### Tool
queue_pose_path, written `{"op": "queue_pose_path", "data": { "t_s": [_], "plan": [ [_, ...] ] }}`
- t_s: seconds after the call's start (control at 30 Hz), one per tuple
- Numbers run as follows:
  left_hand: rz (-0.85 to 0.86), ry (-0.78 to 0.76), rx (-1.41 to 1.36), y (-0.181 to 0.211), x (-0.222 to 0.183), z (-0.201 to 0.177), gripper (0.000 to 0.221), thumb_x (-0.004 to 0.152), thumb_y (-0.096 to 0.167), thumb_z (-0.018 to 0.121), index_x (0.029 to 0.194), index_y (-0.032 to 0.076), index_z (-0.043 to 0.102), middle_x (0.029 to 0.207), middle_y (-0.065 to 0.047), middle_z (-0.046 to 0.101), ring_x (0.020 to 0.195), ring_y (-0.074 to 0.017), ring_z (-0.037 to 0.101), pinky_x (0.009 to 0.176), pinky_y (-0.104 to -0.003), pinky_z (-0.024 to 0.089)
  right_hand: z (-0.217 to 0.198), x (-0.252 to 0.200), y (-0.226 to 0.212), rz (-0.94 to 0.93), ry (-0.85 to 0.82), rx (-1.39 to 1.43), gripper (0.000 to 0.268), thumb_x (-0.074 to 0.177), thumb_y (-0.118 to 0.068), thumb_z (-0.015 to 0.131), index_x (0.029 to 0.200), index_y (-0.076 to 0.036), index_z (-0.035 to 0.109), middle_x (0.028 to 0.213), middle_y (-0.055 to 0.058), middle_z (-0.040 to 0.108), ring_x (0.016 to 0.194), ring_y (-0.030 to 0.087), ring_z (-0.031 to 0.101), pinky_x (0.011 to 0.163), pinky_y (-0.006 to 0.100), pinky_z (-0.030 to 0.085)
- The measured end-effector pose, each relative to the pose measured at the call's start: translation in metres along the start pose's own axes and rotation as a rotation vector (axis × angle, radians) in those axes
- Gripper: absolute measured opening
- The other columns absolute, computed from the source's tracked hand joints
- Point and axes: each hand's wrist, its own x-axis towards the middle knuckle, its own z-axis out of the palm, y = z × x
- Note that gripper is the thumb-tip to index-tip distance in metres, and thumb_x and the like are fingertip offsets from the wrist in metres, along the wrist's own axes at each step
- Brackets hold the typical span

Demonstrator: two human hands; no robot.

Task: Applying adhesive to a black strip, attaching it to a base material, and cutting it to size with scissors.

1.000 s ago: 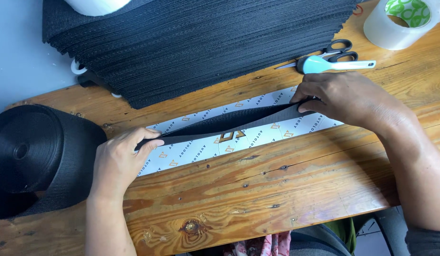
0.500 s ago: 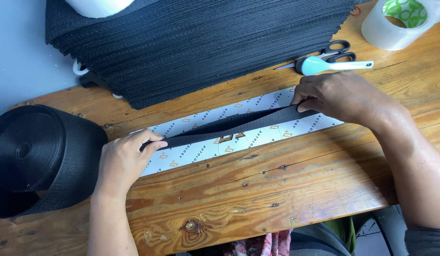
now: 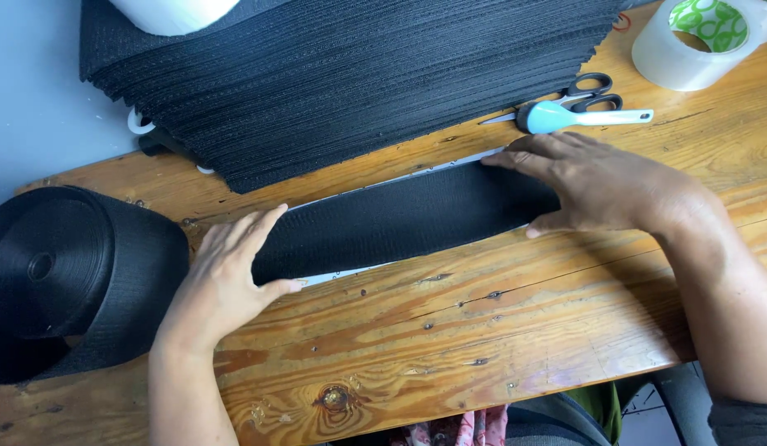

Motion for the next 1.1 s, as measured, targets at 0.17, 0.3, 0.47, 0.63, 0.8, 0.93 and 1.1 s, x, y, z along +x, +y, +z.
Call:
{"op": "queue_pose_path", "data": {
  "t_s": [0.17,0.3,0.47,0.63,0.8,0.93,1.1],
  "plan": [
    [0.024,-0.020,0.212,-0.015,-0.006,0.022,0.123,0.063,0.058,0.087,0.163,0.019,0.026,0.163,-0.017,0.026,0.138,-0.0382,0.040,0.119,-0.063,0.006,0.005,0.009,-0.009,0.128,-0.220,0.036,0.126,0.071,-0.056,0.092,0.166,-0.040,0.011,0.153,0.019,0.033,0.149,0.041,0.024,0.125,0.053,0.014],
    [-0.051,-0.020,0.207,-0.013,-0.004,0.019,0.121,0.059,0.061,0.089,0.160,0.024,0.033,0.157,-0.012,0.033,0.148,-0.0268,0.027,0.121,-0.062,0.002,0.018,0.012,0.006,-0.018,-0.077,-0.002,0.129,0.061,-0.057,0.097,0.164,-0.033,0.022,0.149,0.011,0.039,0.138,0.037,0.037,0.117,0.053,0.024],
    [0.018,0.108,0.148,-0.009,-0.001,0.006,0.088,0.075,0.057,0.079,0.150,0.020,0.053,0.122,-0.005,0.061,0.120,-0.0262,0.053,0.120,-0.052,0.025,0.005,0.004,0.007,0.061,-0.054,0.085,0.110,0.073,-0.052,0.086,0.163,-0.030,0.025,0.150,0.011,0.046,0.144,0.031,0.037,0.121,0.046,0.019],
    [0.107,0.280,0.029,-0.007,0.004,0.003,0.034,0.082,0.039,0.079,0.104,0.013,0.073,0.097,0.000,0.070,0.098,-0.0270,0.059,0.096,-0.041,0.044,0.007,0.005,0.017,0.016,0.097,0.035,0.078,0.082,-0.047,0.075,0.150,-0.025,0.044,0.133,0.014,0.061,0.124,0.037,0.057,0.106,0.045,0.042],
    [0.195,0.341,0.037,-0.007,0.009,0.006,0.019,0.088,0.031,0.076,0.081,0.015,0.068,0.081,0.002,0.067,0.080,-0.0217,0.062,0.094,-0.041,0.045,0.005,0.010,0.014,0.083,0.077,0.083,0.030,0.086,-0.034,0.072,0.115,-0.032,0.069,0.112,-0.006,0.072,0.106,0.024,0.069,0.091,0.038,0.052],
    [0.076,0.267,0.012,-0.020,0.004,0.010,0.053,0.082,0.044,0.079,0.125,0.014,0.069,0.112,-0.004,0.068,0.106,-0.0267,0.062,0.098,-0.043,0.045,-0.005,0.005,0.013,0.034,0.070,0.121,0.063,0.082,-0.047,0.078,0.138,-0.027,0.058,0.130,0.005,0.067,0.121,0.030,0.063,0.100,0.042,0.048],
    [-0.129,-0.036,-0.109,-0.021,0.004,0.005,0.097,0.079,0.052,0.080,0.159,0.022,0.036,0.154,-0.005,0.044,0.140,-0.0266,0.039,0.118,-0.043,0.027,-0.006,0.001,0.015,-0.020,-0.003,0.138,0.103,0.075,-0.065,0.082,0.157,-0.024,0.037,0.158,0.013,0.044,0.145,0.036,0.038,0.120,0.048,0.025]
  ]
}}
